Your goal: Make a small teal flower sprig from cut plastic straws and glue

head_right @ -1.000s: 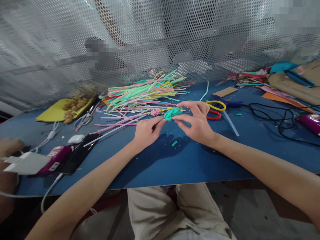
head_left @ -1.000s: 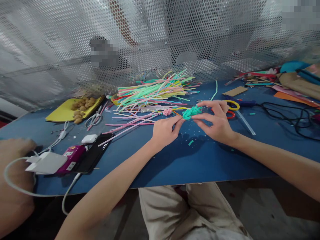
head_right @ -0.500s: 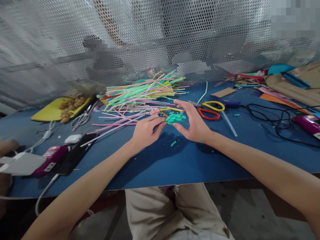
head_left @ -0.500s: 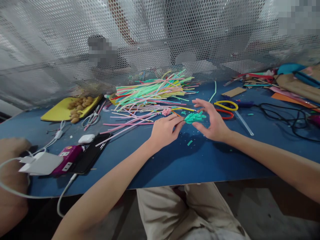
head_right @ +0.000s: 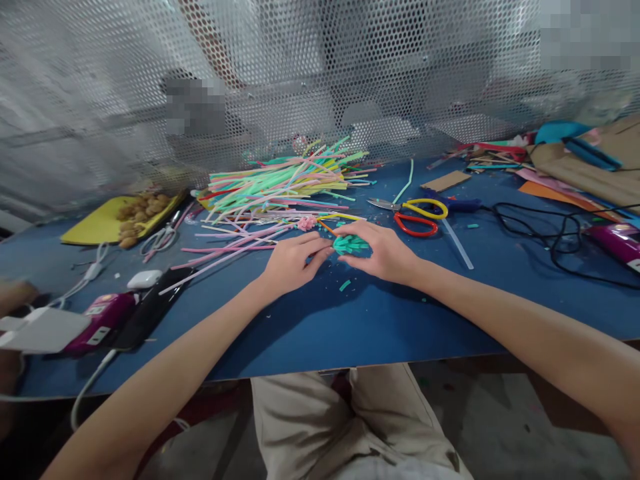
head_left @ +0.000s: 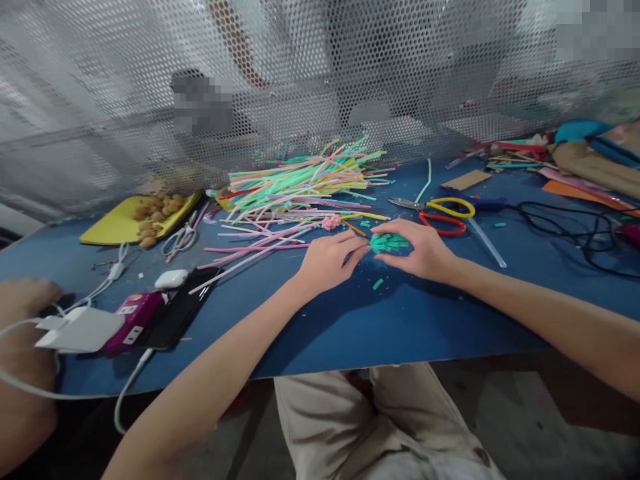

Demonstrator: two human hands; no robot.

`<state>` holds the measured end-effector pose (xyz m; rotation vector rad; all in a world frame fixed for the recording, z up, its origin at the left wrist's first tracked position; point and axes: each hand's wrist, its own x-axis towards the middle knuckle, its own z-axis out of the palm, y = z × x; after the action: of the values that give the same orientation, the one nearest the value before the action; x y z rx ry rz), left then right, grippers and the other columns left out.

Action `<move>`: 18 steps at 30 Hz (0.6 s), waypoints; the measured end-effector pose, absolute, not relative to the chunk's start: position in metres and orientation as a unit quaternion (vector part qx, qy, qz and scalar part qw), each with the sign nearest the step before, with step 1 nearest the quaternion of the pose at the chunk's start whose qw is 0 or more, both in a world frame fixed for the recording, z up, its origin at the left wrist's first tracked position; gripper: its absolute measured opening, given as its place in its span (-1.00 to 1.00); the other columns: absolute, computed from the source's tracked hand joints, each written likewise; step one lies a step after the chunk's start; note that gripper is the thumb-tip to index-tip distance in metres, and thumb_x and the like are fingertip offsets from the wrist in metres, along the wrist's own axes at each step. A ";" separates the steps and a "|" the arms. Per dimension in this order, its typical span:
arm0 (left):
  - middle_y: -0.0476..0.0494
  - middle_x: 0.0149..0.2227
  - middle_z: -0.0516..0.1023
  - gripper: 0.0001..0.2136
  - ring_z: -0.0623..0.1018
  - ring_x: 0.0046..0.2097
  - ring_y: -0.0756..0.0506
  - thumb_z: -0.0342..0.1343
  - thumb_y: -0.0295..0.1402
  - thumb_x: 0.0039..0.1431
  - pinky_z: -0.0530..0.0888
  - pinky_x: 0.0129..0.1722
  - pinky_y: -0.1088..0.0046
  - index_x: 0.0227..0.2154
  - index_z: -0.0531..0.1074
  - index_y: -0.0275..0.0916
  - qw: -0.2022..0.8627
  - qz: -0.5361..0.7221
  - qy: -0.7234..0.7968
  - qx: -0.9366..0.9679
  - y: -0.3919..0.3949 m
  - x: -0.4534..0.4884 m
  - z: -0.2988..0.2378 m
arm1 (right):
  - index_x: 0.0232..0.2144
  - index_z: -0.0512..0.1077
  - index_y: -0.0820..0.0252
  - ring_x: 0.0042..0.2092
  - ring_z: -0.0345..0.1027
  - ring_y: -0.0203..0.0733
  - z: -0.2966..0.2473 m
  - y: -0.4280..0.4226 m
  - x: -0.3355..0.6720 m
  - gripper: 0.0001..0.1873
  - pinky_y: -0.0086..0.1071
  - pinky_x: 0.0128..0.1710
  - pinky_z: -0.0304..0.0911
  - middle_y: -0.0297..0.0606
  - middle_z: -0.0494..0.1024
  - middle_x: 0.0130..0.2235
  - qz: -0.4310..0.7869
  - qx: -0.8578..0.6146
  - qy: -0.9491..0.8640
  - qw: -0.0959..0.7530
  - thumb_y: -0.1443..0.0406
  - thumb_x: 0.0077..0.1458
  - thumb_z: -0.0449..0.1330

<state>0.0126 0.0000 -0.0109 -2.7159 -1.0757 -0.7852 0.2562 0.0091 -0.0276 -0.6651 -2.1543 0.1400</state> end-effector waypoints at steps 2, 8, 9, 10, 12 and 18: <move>-0.14 -0.21 0.65 -0.67 0.60 -0.27 -0.03 -0.06 -0.20 0.49 0.35 -0.36 0.47 -0.10 0.59 -0.21 0.056 -0.256 -0.360 -0.896 0.000 0.013 -0.011 | 0.05 0.48 0.09 0.01 0.57 -0.05 -0.026 0.008 0.256 -0.61 -0.16 0.08 0.50 -0.18 0.65 -0.02 0.053 -0.268 -0.861 0.429 0.20 0.18 0.36; -0.12 -0.23 0.64 -0.68 0.60 -0.26 -0.03 -0.06 -0.20 0.49 0.31 -0.38 0.47 -0.09 0.60 -0.17 0.052 -0.249 -0.367 -0.895 0.000 0.012 -0.010 | -0.02 0.52 0.12 -0.02 0.58 -0.10 -0.025 0.007 0.256 -0.72 -0.25 0.04 0.50 -0.20 0.67 -0.07 0.050 -0.255 -0.866 0.428 0.25 0.22 0.32; -0.12 -0.23 0.64 -0.68 0.60 -0.26 -0.03 -0.06 -0.20 0.49 0.31 -0.39 0.47 -0.10 0.60 -0.17 0.054 -0.251 -0.366 -0.894 0.000 0.012 -0.010 | 0.01 0.51 0.12 -0.01 0.57 -0.10 -0.025 0.008 0.256 -0.70 -0.24 0.05 0.49 -0.20 0.67 -0.05 0.049 -0.255 -0.867 0.426 0.26 0.23 0.32; -0.12 -0.24 0.64 -0.68 0.60 -0.26 -0.03 -0.05 -0.20 0.48 0.31 -0.38 0.46 -0.10 0.60 -0.17 0.056 -0.253 -0.365 -0.894 0.000 0.012 -0.009 | 0.04 0.50 0.12 0.01 0.57 -0.09 -0.025 0.008 0.256 -0.67 -0.24 0.07 0.48 -0.19 0.66 -0.02 0.048 -0.256 -0.868 0.424 0.26 0.23 0.32; -0.12 -0.25 0.64 -0.68 0.60 -0.26 -0.03 -0.05 -0.21 0.48 0.32 -0.38 0.46 -0.10 0.60 -0.18 0.058 -0.257 -0.362 -0.894 0.000 0.012 -0.009 | 0.09 0.48 0.13 0.04 0.56 -0.08 -0.025 0.008 0.256 -0.61 -0.23 0.10 0.47 -0.17 0.65 0.02 0.046 -0.259 -0.868 0.422 0.26 0.22 0.32; -0.11 -0.24 0.65 -0.68 0.60 -0.26 -0.02 -0.06 -0.21 0.48 0.31 -0.40 0.47 -0.10 0.60 -0.16 0.057 -0.253 -0.362 -0.896 0.000 0.012 -0.010 | -0.06 0.54 0.15 -0.04 0.58 -0.11 -0.026 0.008 0.256 -0.79 -0.28 0.02 0.49 -0.21 0.68 -0.08 0.058 -0.259 -0.868 0.420 0.29 0.24 0.29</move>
<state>0.0119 0.0001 -0.0105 -2.7151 -1.0965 -0.7656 0.2558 0.0080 -0.0262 -0.6487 -2.1750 0.1446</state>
